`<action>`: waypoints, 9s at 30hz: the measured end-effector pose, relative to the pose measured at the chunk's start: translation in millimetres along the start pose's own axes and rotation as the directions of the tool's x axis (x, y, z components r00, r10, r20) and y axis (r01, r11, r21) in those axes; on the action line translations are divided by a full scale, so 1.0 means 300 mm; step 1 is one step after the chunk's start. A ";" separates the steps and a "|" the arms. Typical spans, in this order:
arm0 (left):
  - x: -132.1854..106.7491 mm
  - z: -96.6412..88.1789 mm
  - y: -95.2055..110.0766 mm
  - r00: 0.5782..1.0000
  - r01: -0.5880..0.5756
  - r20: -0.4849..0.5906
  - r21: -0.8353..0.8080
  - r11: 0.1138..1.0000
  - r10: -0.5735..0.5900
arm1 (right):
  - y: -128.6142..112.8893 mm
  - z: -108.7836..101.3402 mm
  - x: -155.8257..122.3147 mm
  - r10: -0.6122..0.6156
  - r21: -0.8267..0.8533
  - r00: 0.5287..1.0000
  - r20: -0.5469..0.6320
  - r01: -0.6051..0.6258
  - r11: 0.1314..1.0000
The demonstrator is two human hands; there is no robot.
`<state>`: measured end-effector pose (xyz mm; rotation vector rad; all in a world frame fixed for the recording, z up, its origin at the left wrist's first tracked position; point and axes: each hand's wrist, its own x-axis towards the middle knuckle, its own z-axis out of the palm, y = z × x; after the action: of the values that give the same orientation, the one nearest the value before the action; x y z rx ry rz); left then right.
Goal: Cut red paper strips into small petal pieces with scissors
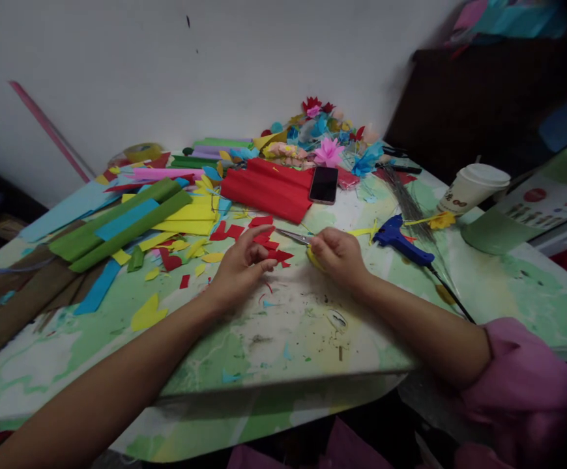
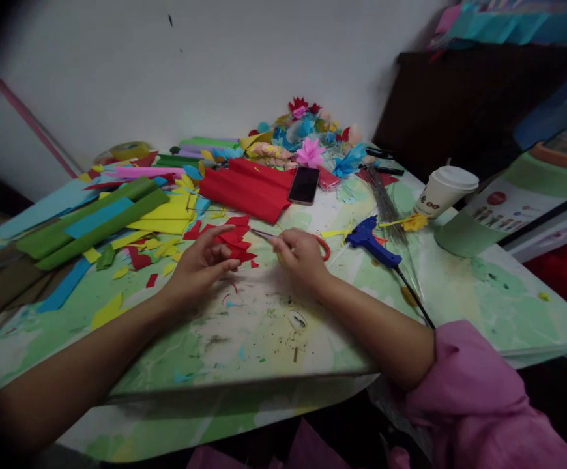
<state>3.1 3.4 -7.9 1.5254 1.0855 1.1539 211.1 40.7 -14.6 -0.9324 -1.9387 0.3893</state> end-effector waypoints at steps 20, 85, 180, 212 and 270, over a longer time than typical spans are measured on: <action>-0.022 0.056 -0.020 0.996 -0.055 0.068 0.052 0.997 0.052 | -0.045 0.012 0.009 0.051 0.078 0.885 0.464 -0.098 0.992; -0.003 0.065 -0.021 0.999 0.043 -0.001 -0.124 0.991 -0.043 | -0.065 0.015 -0.012 -0.012 0.146 0.988 0.152 -0.011 0.989; 0.028 0.005 -0.037 0.946 -0.039 -0.313 -0.375 0.926 -0.086 | -0.053 -0.052 -0.012 0.157 -0.400 0.882 0.444 0.038 0.916; 0.032 -0.019 -0.033 0.913 -0.102 -0.407 -0.250 0.963 -0.009 | -0.045 -0.044 -0.013 0.164 -0.343 0.877 0.451 0.001 0.939; 0.045 -0.024 -0.050 0.917 -0.026 -0.384 -0.335 0.942 -0.111 | -0.035 -0.047 -0.010 0.220 -0.494 0.894 0.390 0.002 0.869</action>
<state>-3.3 20.5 -19.0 1.0187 1.1076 1.5743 219.1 30.1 -2.8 -1.3793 -2.4680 0.1823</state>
